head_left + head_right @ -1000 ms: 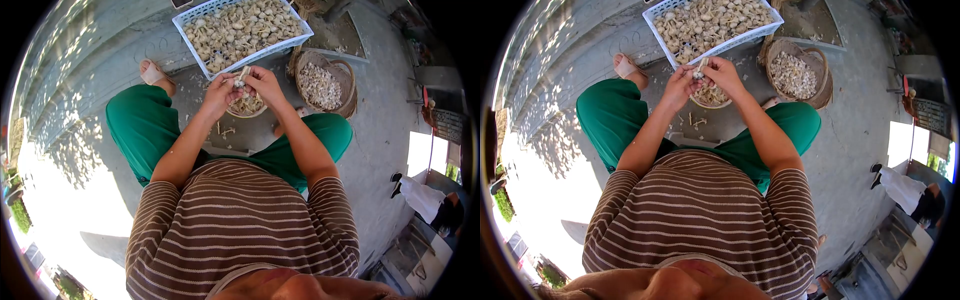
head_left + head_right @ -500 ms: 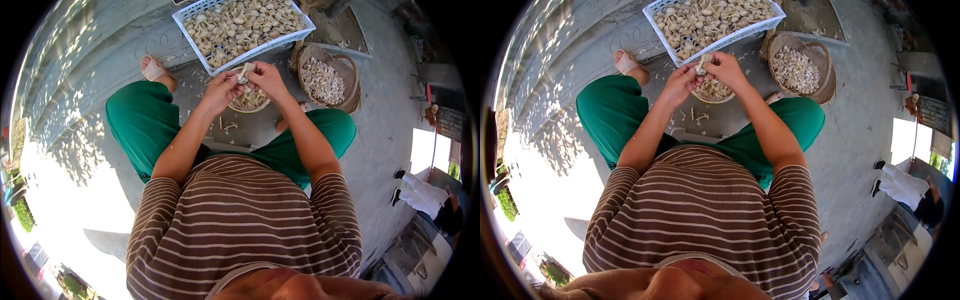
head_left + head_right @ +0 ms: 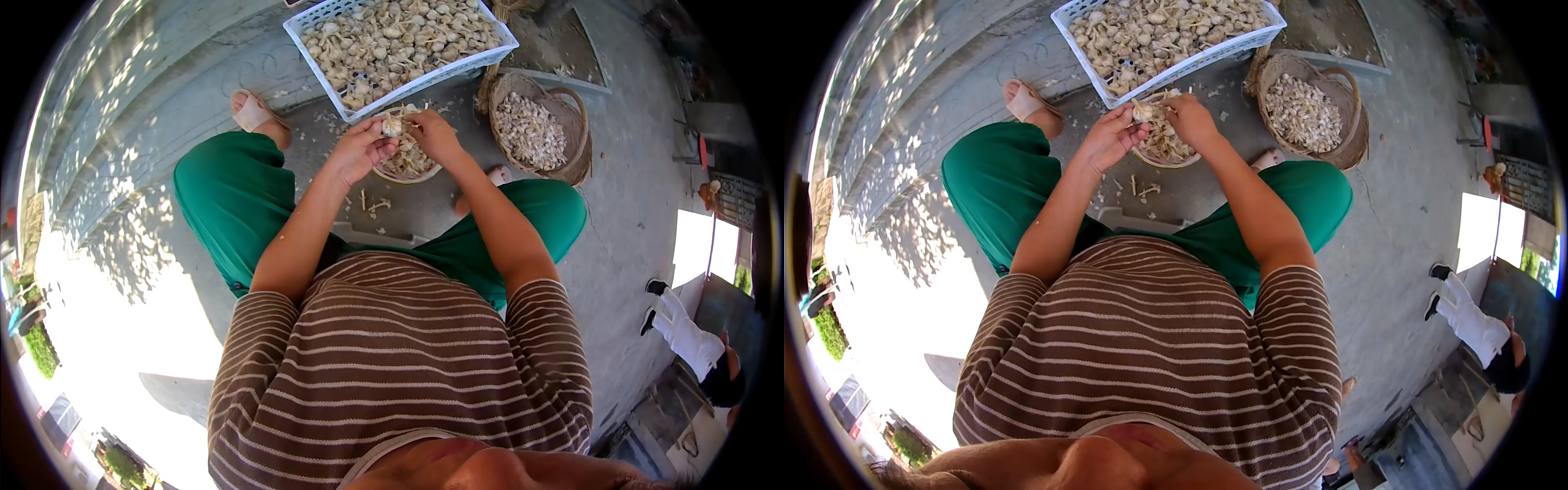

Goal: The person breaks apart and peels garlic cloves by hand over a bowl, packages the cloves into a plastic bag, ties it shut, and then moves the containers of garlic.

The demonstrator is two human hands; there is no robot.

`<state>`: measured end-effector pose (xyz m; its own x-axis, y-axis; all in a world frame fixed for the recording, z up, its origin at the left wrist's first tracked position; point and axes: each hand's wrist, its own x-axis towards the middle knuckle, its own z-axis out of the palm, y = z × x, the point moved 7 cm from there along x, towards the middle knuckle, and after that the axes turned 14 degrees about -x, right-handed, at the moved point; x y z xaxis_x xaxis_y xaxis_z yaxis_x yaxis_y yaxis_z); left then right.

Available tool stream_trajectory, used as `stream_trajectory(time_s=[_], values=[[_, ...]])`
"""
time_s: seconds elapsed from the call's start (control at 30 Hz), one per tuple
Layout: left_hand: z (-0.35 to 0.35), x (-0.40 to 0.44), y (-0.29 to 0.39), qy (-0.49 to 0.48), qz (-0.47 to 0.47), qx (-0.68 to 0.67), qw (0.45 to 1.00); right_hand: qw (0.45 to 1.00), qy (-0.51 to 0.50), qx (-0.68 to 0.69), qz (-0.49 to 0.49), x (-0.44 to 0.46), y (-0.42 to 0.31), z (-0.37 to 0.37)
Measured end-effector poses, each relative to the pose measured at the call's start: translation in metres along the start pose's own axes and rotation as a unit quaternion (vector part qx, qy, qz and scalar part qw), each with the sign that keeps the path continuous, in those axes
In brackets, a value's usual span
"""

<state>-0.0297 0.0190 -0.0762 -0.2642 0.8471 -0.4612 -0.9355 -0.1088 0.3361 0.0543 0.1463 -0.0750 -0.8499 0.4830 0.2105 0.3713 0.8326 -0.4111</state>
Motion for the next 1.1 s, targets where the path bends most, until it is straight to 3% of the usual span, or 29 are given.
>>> stream_trajectory(time_s=[0.03,0.1,0.13,0.2,0.23,0.3,0.33,0.4,0.5,0.63,0.73,0.8,0.9,1.03,1.1], values=[[-0.002,0.001,0.001,0.001,0.001,-0.001,1.0,1.0,-0.001,0.001,-0.001,0.002,-0.002,0.001],[-0.007,0.005,0.003,0.013,0.022,-0.02,0.999,0.943,-0.033,0.314,0.104,0.006,0.002,0.006],[-0.007,0.005,0.003,0.013,0.022,-0.022,0.999,0.943,-0.034,0.313,0.104,0.009,-0.007,-0.007],[-0.004,0.005,0.005,0.008,0.04,-0.007,0.999,0.878,-0.118,0.455,0.093,0.009,-0.038,-0.026],[-0.003,0.005,0.003,0.009,0.039,-0.007,0.999,0.878,-0.119,0.455,0.094,0.007,-0.042,-0.027],[0.002,0.004,0.004,0.008,0.084,0.052,0.995,0.962,-0.094,0.247,0.067,0.006,-0.046,-0.035],[0.004,0.004,0.003,0.008,0.083,0.052,0.995,0.962,-0.094,0.247,0.069,0.006,-0.048,-0.038],[0.016,0.0,0.01,-0.024,0.146,0.199,0.969,0.983,-0.07,0.168,0.041,0.008,-0.055,-0.048],[0.026,-0.006,0.015,-0.037,0.179,0.303,0.935,0.989,-0.033,0.139,0.03,0.008,-0.058,-0.048],[0.038,-0.014,0.019,-0.048,0.227,0.342,0.911,0.991,-0.051,0.116,0.052,0.007,-0.058,-0.049],[0.043,-0.017,0.022,-0.032,0.256,0.432,0.864,0.988,-0.055,0.128,0.068,0.007,-0.056,-0.047],[0.059,-0.028,0.028,-0.045,0.393,0.539,0.743,0.989,-0.037,0.125,0.072,0.006,-0.055,-0.048],[0.062,-0.026,0.027,-0.039,0.389,0.57,0.723,0.985,-0.031,0.148,0.086,0.005,-0.056,-0.041],[0.058,-0.025,0.026,-0.005,0.38,0.513,0.77,0.986,-0.026,0.145,0.074,0.003,-0.064,-0.045],[0.046,-0.021,0.025,0.037,0.338,0.427,0.838,0.986,-0.023,0.154,0.061,0.002,-0.067,-0.047]])
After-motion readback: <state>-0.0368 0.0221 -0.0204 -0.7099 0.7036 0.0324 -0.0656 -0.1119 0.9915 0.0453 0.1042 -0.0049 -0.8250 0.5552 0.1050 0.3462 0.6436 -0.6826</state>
